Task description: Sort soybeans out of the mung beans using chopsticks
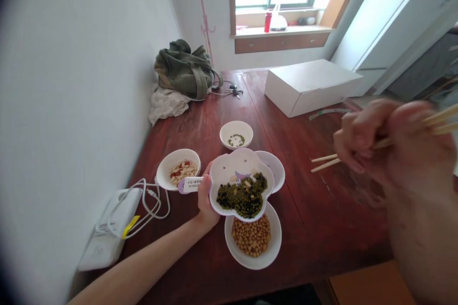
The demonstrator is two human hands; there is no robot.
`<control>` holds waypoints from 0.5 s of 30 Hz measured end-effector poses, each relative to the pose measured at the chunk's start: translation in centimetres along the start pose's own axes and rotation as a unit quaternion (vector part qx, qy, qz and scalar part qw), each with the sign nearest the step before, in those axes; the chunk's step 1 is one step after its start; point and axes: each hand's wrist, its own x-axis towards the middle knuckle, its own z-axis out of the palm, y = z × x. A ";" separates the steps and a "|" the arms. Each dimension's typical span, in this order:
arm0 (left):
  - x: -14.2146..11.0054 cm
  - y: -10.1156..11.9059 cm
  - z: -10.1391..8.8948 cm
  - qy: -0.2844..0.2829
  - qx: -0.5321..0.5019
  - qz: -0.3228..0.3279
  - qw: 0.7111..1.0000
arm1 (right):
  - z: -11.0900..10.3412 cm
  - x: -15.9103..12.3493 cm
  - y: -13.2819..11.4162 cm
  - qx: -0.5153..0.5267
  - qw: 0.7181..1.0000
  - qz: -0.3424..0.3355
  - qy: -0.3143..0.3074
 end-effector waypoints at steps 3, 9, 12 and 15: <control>0.2 0.0 0.1 0.016 0.001 0.004 1.000 | 0.4 -2.5 1.5 -0.199 0.950 0.178 -0.160; 0.5 0.3 0.5 0.067 0.027 0.014 0.997 | 1.2 -7.2 6.9 -0.392 0.830 0.300 -0.259; 0.5 0.0 0.1 0.073 0.034 0.020 0.997 | 0.8 -8.2 8.4 -0.369 0.850 0.305 -0.219; 0.5 -0.6 -0.4 0.077 0.050 0.030 0.995 | 0.0 -8.0 9.0 -0.380 0.860 0.293 -0.176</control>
